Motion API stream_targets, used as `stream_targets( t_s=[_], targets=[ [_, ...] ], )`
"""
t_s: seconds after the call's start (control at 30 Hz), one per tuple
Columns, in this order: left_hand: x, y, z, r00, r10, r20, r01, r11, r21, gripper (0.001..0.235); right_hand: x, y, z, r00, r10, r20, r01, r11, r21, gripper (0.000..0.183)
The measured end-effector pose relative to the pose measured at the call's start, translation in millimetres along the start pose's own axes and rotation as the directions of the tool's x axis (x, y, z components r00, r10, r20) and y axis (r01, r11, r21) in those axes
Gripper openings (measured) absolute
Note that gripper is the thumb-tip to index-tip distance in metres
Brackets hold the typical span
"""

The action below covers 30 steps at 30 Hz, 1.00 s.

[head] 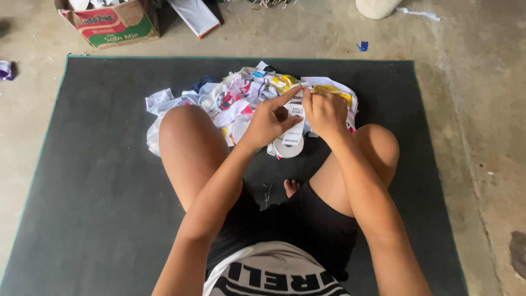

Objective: The person sits on a mat and uses scissors to cut a roll of white paper labels into individual pieces. They hold the roll with one hand and cut with the other, placing the cut pieces onto a pile of other materials on the mat.

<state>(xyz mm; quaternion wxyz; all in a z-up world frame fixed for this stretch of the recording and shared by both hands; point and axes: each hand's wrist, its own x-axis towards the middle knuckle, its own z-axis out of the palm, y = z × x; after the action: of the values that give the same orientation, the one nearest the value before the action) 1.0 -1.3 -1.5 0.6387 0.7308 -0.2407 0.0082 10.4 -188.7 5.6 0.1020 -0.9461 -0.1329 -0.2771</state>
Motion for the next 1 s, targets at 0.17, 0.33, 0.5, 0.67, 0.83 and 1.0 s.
stream_targets(
  t_s=[0.17,0.33,0.5,0.67,0.83,1.0],
  targets=[
    [1.7,3.2,-3.6,1.000,-0.018,0.010,0.018,0.999,-0.036,0.072,0.7,6.8,9.1,1.000,0.002,-0.011,-0.002,0.998,-0.063,0.058],
    [1.7,11.1,-16.4,1.000,0.002,-0.023,-0.003,0.999,-0.039,0.077,7.4,3.4,-12.4,0.997,-0.065,-0.030,0.061,0.994,-0.094,0.049],
    [5.2,11.2,-16.6,1.000,-0.009,-0.011,0.008,0.999,-0.051,0.077,11.4,14.7,-10.2,0.844,0.383,0.374,-0.477,0.222,0.850,0.084],
    [6.5,-1.4,-4.0,0.999,-0.050,0.007,0.050,0.998,-0.049,0.075,12.7,17.7,15.0,0.850,0.323,0.417,-0.473,0.119,0.873,0.048],
    [0.6,-18.2,-2.7,0.992,-0.123,0.001,0.123,0.992,-0.024,0.078,6.2,18.8,42.4,0.761,0.430,0.487,-0.504,-0.082,0.860,0.023],
    [5.8,-76.0,-11.7,0.962,-0.232,-0.147,0.244,0.967,0.070,0.067,7.6,33.0,69.5,0.642,0.666,0.380,-0.449,-0.076,0.890,0.024]
  ],
)
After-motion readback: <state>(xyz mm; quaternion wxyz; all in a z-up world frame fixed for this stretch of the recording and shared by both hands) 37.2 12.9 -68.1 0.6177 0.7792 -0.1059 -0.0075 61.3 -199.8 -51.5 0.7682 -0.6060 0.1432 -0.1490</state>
